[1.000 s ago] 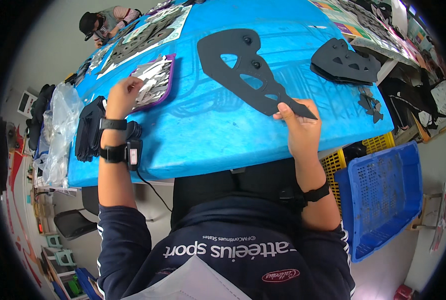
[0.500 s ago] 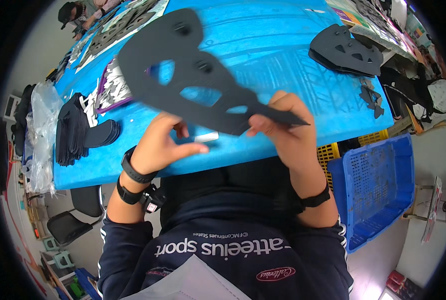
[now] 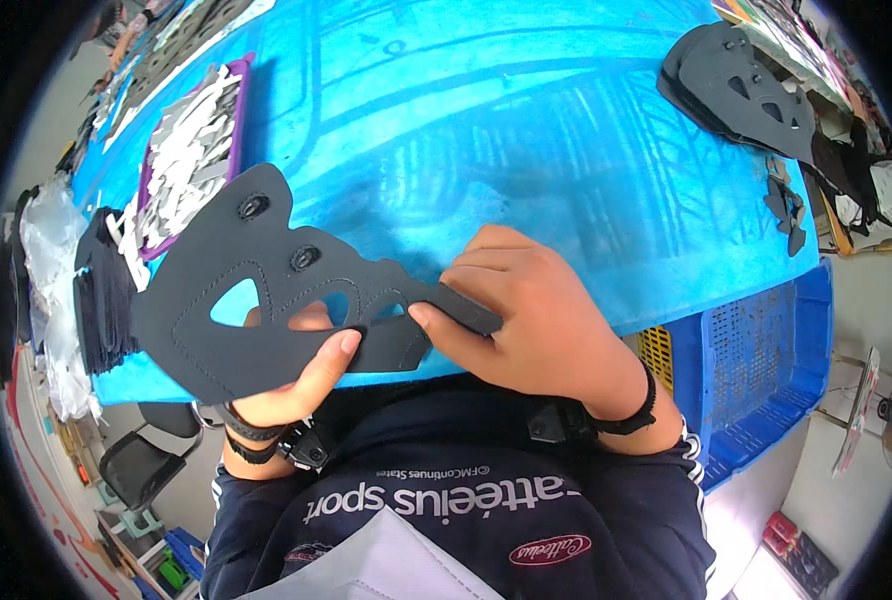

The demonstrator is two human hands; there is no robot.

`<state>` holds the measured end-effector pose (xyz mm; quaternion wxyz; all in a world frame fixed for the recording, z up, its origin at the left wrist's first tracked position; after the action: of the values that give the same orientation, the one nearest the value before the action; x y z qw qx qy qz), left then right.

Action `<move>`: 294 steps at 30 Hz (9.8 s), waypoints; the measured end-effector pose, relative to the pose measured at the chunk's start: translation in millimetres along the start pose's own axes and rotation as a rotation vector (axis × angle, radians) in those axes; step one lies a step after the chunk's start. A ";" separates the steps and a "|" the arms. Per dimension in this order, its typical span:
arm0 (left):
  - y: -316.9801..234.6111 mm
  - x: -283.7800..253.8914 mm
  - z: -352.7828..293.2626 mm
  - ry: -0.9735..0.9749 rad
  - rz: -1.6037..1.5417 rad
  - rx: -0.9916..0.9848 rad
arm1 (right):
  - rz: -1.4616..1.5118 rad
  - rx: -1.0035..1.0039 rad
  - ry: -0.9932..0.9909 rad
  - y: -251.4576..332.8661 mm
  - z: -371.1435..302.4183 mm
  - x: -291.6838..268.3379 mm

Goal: The person is picking up black shoe upper components and applying small white adhesive strips to them on a blue worktable.

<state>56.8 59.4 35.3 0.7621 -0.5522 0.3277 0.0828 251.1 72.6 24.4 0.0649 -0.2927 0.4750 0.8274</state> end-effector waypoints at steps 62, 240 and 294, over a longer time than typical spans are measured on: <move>-7.5 -5.3 -4.6 0.114 0.233 0.083 | -0.036 0.003 -0.439 36.5 -18.1 -3.6; 66.0 -175.7 -48.8 0.000 0.464 -0.160 | -0.447 -0.298 -0.010 60.8 -17.3 42.6; 22.4 -31.6 -31.7 -0.129 0.252 0.044 | -0.254 -0.040 0.009 11.1 -13.0 17.8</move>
<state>8.6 46.8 30.8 0.7771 -0.4833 0.3465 0.2061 237.8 52.8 18.1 0.1613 -0.3556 0.4178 0.8204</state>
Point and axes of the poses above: each hand's wrist, its own z-axis towards the middle knuckle, its own x-axis out of the palm, y = z × x, the point moved 4 cm from there along z, towards the middle knuckle
